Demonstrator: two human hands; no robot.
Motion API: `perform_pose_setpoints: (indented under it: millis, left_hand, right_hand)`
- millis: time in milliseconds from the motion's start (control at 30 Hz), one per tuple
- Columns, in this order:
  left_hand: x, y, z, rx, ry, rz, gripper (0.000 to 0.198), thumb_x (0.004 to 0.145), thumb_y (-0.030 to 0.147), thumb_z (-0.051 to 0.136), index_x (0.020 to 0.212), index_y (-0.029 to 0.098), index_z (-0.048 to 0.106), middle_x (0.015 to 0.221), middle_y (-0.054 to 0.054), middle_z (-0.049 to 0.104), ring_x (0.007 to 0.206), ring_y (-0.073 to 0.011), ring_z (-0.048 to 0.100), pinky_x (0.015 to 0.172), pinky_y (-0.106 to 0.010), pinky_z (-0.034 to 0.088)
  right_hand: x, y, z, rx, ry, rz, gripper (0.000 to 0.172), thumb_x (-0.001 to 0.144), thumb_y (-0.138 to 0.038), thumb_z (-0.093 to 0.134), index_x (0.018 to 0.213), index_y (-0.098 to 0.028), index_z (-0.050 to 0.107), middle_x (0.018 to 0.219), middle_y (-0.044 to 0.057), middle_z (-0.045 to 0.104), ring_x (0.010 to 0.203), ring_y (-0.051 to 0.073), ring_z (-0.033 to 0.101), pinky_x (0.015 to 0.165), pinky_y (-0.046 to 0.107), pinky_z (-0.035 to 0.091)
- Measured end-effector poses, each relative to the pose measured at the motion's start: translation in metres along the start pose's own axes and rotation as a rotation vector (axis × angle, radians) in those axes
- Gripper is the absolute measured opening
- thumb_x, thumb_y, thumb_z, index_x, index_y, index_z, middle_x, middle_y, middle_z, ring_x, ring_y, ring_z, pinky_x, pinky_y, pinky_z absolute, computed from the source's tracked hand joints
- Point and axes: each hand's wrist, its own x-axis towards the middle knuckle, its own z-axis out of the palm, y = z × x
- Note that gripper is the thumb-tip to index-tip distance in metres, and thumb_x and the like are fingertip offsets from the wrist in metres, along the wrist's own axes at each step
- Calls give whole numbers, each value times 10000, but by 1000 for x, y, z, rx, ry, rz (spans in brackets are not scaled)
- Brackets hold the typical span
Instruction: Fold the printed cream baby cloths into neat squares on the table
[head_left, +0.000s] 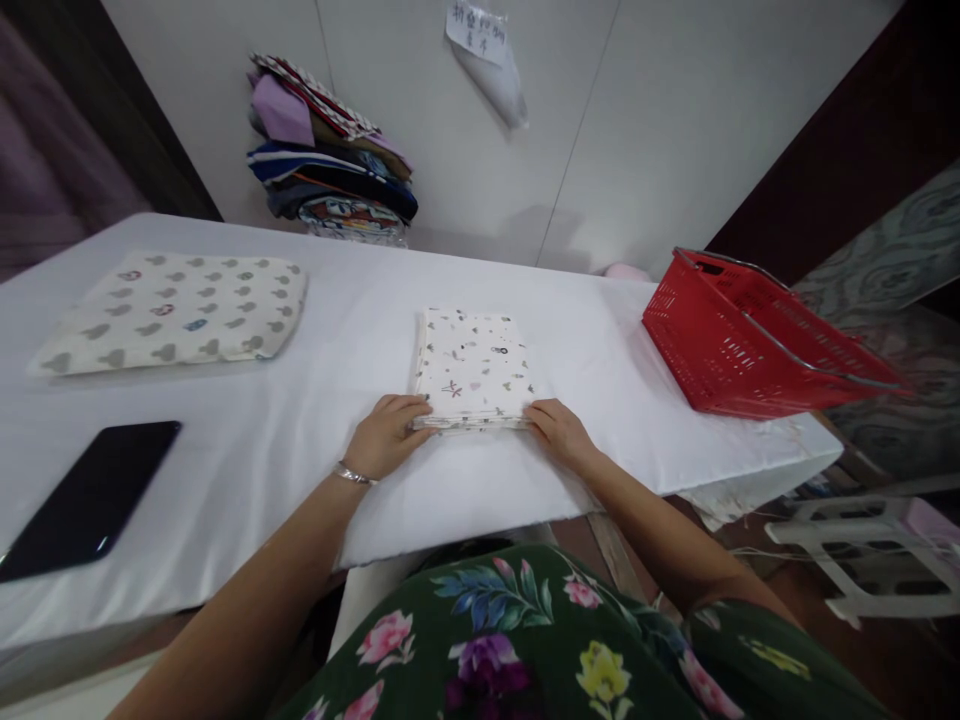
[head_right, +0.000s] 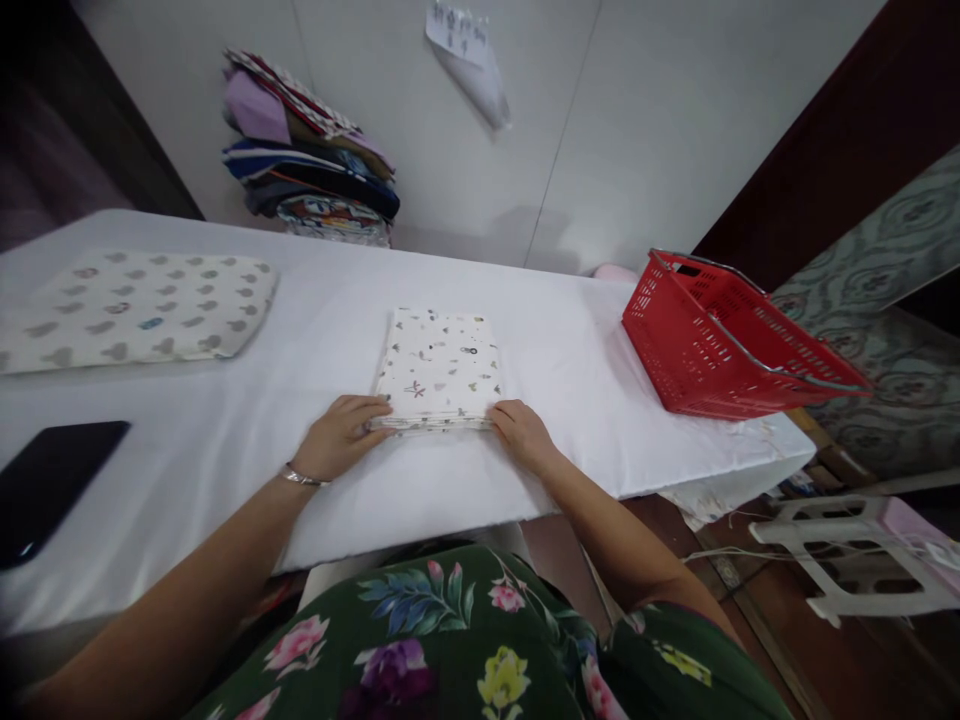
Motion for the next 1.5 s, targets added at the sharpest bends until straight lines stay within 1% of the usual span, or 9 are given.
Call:
perform_pose_setpoints:
  millis: [333,533,633,733,933,1100,1233,1367,1500]
  left_hand:
    - [-2,1,-6,54,-12,10,285,847,396,491,1029,250,654,1115,-32,644,1019,-208,546,904,-384,470]
    - [-6,0,-1,27,-21,-2,280,844,349,499,1052,229,643,1153,-41,616,1052,-195,532,930,-367,457]
    - [-8,-2,0,1,-47,-11,286,838,334,503,1072,228,628,1170,-41,601,1068,-189,521,940,-365,449]
    - [-9,-3,-1,-43,-73,-31,304,826,309,511,1105,236,607,1203,-36,580,1093,-185,510,963,-371,433]
    - [-13,-4,-2,-168,-54,-97,337,787,236,510,1111,232,603,1219,-36,583,1121,-172,511,999,-377,416]
    - [-14,-2,-2,-311,2,-155,318,731,188,506,1021,226,633,1183,-44,592,1054,-173,558,835,-327,518]
    - [-14,1,-2,-333,6,-191,306,700,152,496,957,221,647,1106,-38,577,824,-128,594,652,-258,519]
    - [-16,3,-3,-370,-1,-235,261,724,182,510,933,226,658,1002,-25,575,731,-106,568,638,-251,501]
    - [-10,3,-6,-395,-1,-292,211,803,330,496,824,218,674,889,-19,597,702,-113,559,646,-259,486]
  right_hand:
    - [-5,-6,5,29,18,74,286,907,-215,389,1085,-192,611,1080,95,600,990,211,513,863,356,436]
    - [4,-15,-5,60,33,67,256,870,-201,432,1029,-179,631,1047,105,605,989,223,527,871,378,441]
    - [14,-27,-7,99,50,24,336,869,-235,445,1181,-181,558,1201,121,558,1133,242,480,958,421,395]
    - [19,-39,2,84,-38,-60,475,877,-286,440,1340,-180,411,1371,120,437,1292,253,348,1042,471,307]
    - [9,-42,22,17,-133,-71,529,899,-304,416,1403,-173,319,1443,110,348,1356,235,253,1094,486,217]
    - [14,-42,12,72,-164,-41,519,903,-322,416,1401,-203,327,1434,100,365,1356,235,264,1082,496,242]
    - [35,-56,9,81,-103,-30,518,917,-356,392,1410,-219,308,1462,94,313,1375,241,212,1091,507,219]
    - [49,-69,23,35,-154,-143,568,896,-415,433,1413,-215,305,1476,103,277,1375,269,202,1082,531,218]
    - [47,-70,37,-13,-196,-206,604,870,-439,481,1405,-206,326,1468,114,292,1358,282,243,1071,530,239]
